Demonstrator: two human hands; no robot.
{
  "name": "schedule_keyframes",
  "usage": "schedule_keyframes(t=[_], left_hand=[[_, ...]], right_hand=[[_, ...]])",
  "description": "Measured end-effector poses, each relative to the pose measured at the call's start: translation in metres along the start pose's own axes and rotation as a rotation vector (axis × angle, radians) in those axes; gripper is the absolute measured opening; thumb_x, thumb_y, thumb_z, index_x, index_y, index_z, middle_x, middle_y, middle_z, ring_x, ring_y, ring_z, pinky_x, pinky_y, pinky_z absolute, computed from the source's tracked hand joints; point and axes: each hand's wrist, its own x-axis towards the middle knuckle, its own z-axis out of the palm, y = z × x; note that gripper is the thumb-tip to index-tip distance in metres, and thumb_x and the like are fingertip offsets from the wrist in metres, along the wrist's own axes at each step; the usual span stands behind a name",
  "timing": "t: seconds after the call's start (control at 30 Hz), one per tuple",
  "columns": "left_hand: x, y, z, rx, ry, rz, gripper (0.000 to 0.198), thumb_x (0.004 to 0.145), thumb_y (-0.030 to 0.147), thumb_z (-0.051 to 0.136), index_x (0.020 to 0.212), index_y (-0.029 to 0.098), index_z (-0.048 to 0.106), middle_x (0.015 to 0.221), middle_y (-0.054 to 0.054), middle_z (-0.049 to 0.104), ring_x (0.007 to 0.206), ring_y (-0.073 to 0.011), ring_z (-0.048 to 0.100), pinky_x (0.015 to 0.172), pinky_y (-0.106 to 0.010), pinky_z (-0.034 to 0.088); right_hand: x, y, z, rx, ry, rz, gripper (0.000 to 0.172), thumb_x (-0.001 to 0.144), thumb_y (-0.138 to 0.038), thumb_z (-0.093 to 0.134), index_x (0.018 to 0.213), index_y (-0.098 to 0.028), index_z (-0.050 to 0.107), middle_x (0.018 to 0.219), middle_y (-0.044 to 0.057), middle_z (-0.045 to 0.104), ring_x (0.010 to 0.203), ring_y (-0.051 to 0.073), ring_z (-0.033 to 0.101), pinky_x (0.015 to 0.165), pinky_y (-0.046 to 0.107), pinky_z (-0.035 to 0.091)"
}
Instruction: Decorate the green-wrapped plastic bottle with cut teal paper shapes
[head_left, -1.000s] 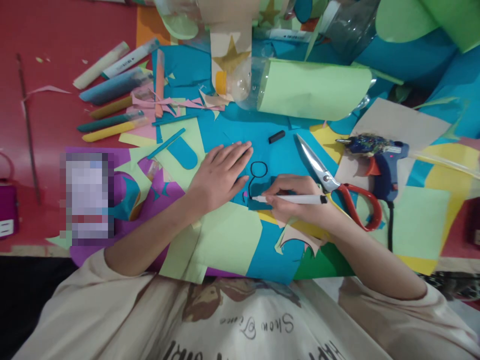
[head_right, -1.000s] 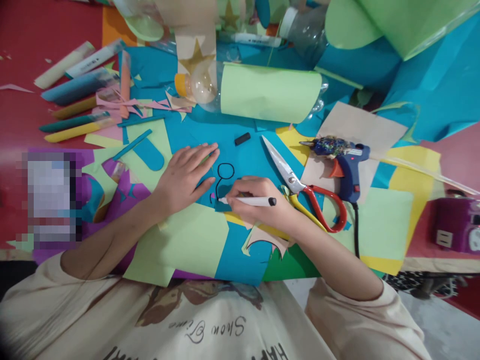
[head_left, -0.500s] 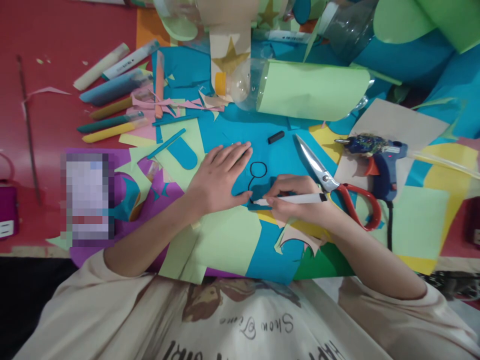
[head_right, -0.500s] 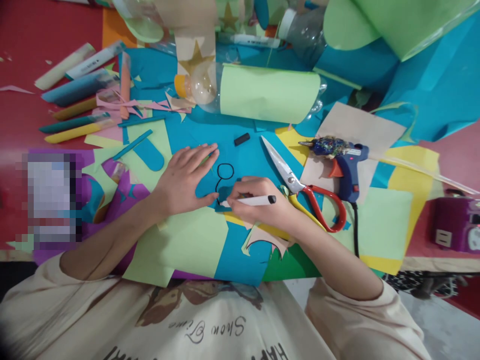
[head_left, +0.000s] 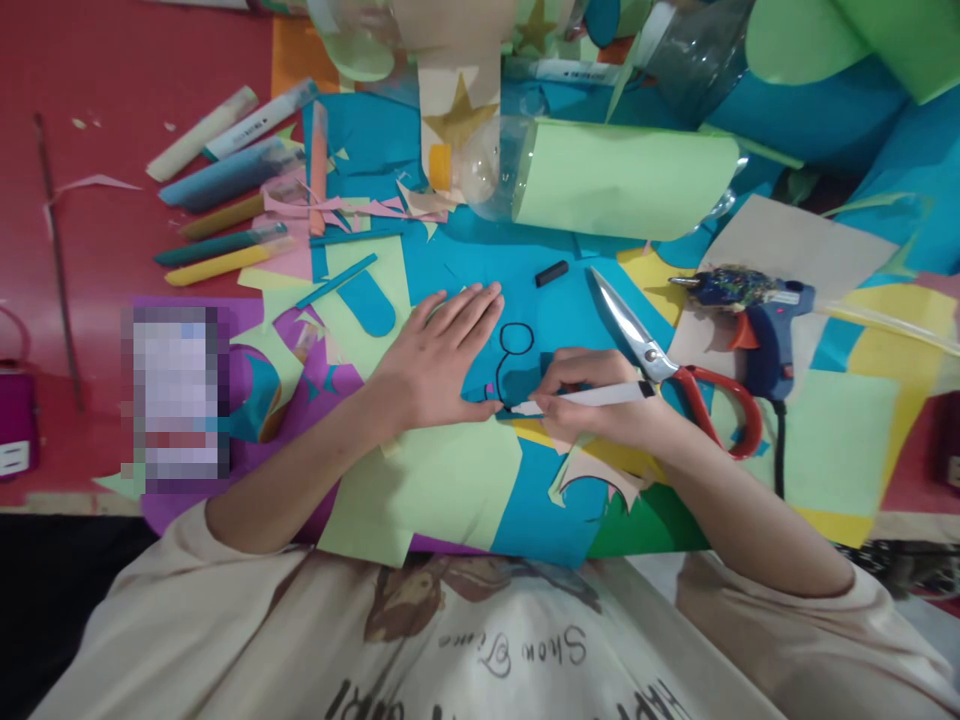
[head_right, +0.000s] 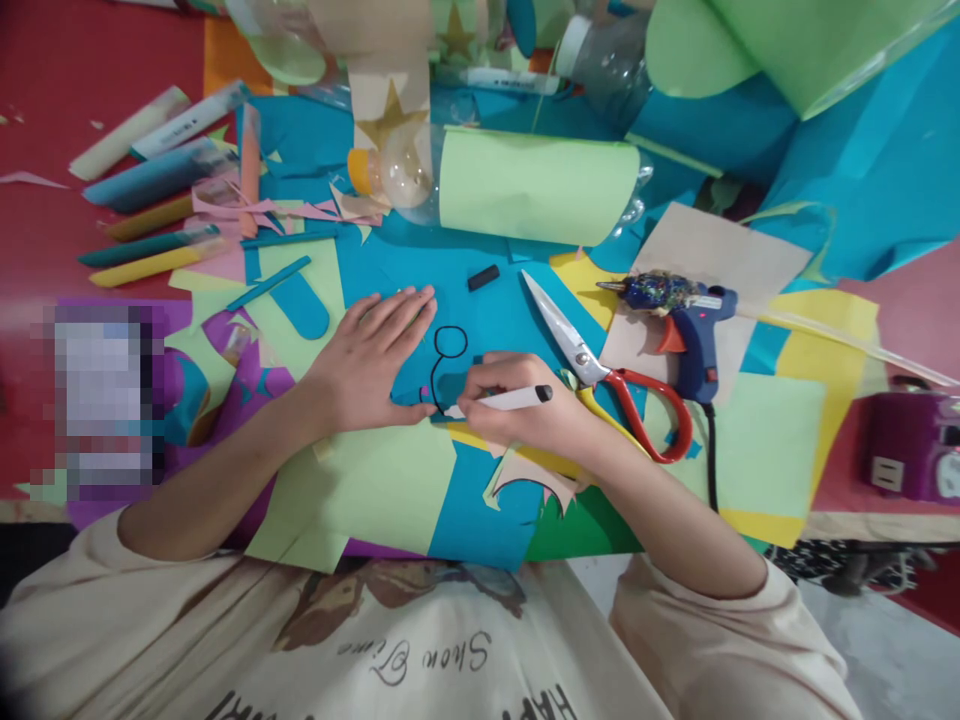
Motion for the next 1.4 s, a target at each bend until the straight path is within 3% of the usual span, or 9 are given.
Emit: schedule_keyframes(t=[0.2, 0.5, 0.63, 0.7, 0.77, 0.93, 1.4], left_hand=[[0.001, 0.001, -0.003, -0.006, -0.041, -0.011, 0.096, 0.084, 0.060, 0.050, 0.155, 0.005, 0.014, 0.164, -0.017, 0.016, 0.151, -0.0332, 0.016, 0.122, -0.047, 0.009], [0.000, -0.001, 0.001, -0.047, 0.016, 0.009, 0.096, 0.084, 0.058, 0.053, 0.155, 0.007, 0.015, 0.163, -0.017, 0.019, 0.151, -0.0334, 0.018, 0.122, -0.047, 0.010], [-0.002, -0.003, 0.002, -0.115, 0.090, 0.022, 0.092, 0.083, 0.057, 0.058, 0.154, 0.012, 0.020, 0.163, -0.018, 0.019, 0.151, -0.0347, 0.018, 0.121, -0.051, 0.015], [-0.003, -0.004, 0.001, -0.141, 0.123, 0.026, 0.083, 0.084, 0.053, 0.061, 0.152, 0.018, 0.029, 0.163, -0.017, 0.019, 0.151, -0.0368, 0.018, 0.120, -0.055, 0.019], [-0.004, -0.004, 0.000, -0.158, 0.150, 0.062, 0.068, 0.085, 0.050, 0.062, 0.146, 0.026, 0.042, 0.163, -0.014, 0.022, 0.150, -0.0383, 0.020, 0.119, -0.059, 0.019], [-0.004, -0.006, 0.003, -0.194, 0.137, 0.193, 0.039, 0.092, 0.045, 0.054, 0.126, 0.030, 0.064, 0.156, -0.008, 0.038, 0.143, -0.0331, 0.036, 0.121, -0.058, 0.017], [-0.004, -0.007, 0.005, -0.219, 0.151, 0.194, 0.037, 0.093, 0.049, 0.051, 0.123, 0.035, 0.066, 0.155, -0.006, 0.041, 0.141, -0.0297, 0.039, 0.120, -0.058, 0.020]], right_hand=[[-0.001, -0.001, -0.002, -0.012, -0.006, 0.026, 0.028, 0.081, -0.015, 0.057, 0.055, -0.019, 0.048, 0.056, 0.000, 0.054, 0.057, 0.011, 0.043, 0.053, 0.026, 0.034], [0.001, -0.009, -0.008, 0.079, 0.020, 0.131, 0.024, 0.077, -0.021, 0.056, 0.054, -0.019, 0.053, 0.057, 0.002, 0.059, 0.055, 0.013, 0.050, 0.051, 0.028, 0.039], [0.003, -0.006, -0.013, 0.221, 0.267, 0.219, 0.014, 0.074, -0.022, 0.056, 0.063, -0.021, 0.065, 0.058, 0.001, 0.064, 0.049, 0.014, 0.052, 0.045, 0.028, 0.040], [0.003, -0.003, -0.015, 0.284, 0.405, 0.216, 0.014, 0.075, -0.023, 0.057, 0.071, -0.023, 0.069, 0.060, 0.001, 0.066, 0.047, 0.014, 0.052, 0.043, 0.029, 0.040], [0.003, 0.000, -0.015, 0.289, 0.463, 0.197, 0.013, 0.079, -0.024, 0.059, 0.078, -0.024, 0.072, 0.066, 0.002, 0.069, 0.048, 0.014, 0.052, 0.045, 0.030, 0.044], [0.002, 0.001, -0.012, 0.129, 0.431, 0.178, 0.012, 0.082, -0.033, 0.067, 0.082, -0.022, 0.072, 0.066, 0.001, 0.067, 0.053, 0.015, 0.059, 0.051, 0.030, 0.049], [0.001, 0.004, -0.007, -0.116, 0.329, 0.133, 0.016, 0.085, -0.032, 0.062, 0.079, -0.019, 0.069, 0.064, 0.002, 0.068, 0.051, 0.012, 0.054, 0.045, 0.025, 0.038]])
